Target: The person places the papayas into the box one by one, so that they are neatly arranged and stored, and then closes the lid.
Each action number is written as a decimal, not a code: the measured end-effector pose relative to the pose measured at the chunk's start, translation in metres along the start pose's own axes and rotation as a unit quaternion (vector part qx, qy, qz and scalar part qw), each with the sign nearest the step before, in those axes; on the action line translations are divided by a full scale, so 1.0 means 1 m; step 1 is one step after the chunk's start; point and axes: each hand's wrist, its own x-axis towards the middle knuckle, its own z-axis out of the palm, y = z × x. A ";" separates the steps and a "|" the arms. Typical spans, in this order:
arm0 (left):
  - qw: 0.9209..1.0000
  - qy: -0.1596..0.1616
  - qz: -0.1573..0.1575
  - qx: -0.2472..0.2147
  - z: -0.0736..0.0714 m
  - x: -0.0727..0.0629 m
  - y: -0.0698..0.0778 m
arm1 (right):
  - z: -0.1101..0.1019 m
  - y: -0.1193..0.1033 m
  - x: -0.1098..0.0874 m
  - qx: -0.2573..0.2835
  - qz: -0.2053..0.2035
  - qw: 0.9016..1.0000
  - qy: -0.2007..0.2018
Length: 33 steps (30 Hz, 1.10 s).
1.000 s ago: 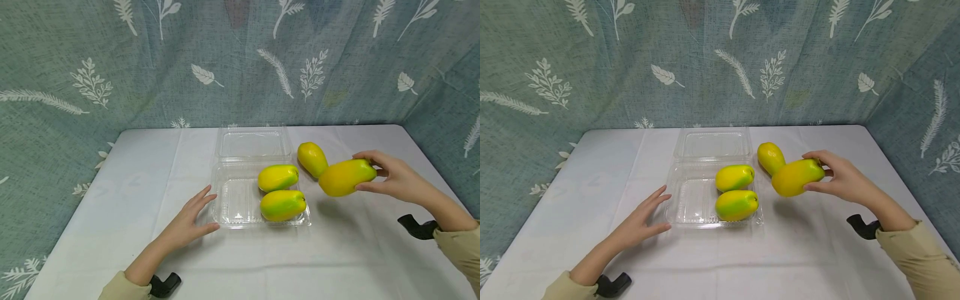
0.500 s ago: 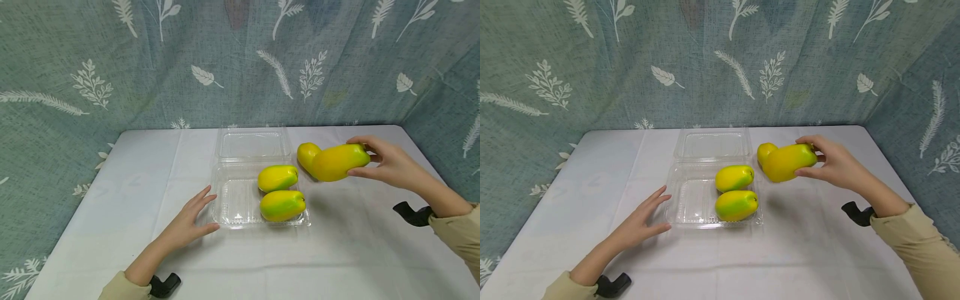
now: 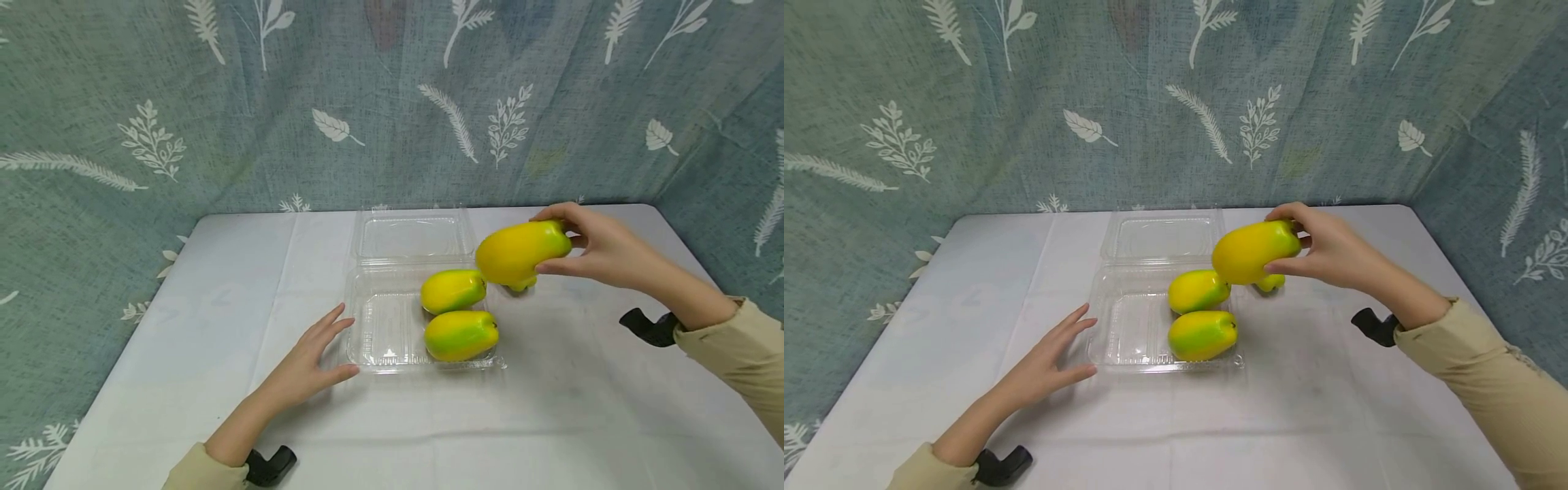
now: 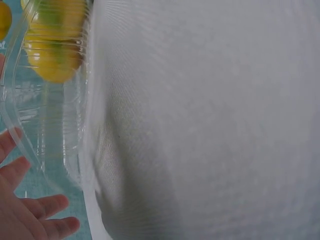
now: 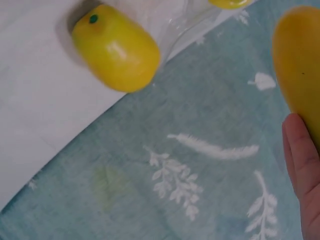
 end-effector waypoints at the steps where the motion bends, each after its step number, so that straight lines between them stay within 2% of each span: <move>1: 1.000 0.000 0.000 -0.001 0.000 0.000 0.000 | 0.001 -0.002 0.002 0.000 -0.001 1.000 -0.002; 8: 1.000 0.001 0.001 0.000 -0.001 0.000 0.000 | 0.008 -0.016 0.016 -0.010 -0.029 0.999 -0.026; 25: 1.000 0.001 -0.001 -0.002 -0.002 -0.001 0.000 | 0.043 -0.050 0.053 0.022 -0.004 0.995 -0.098; 33: 1.000 0.000 0.000 -0.001 -0.002 -0.001 0.000 | 0.057 -0.061 0.069 0.020 -0.011 0.993 -0.120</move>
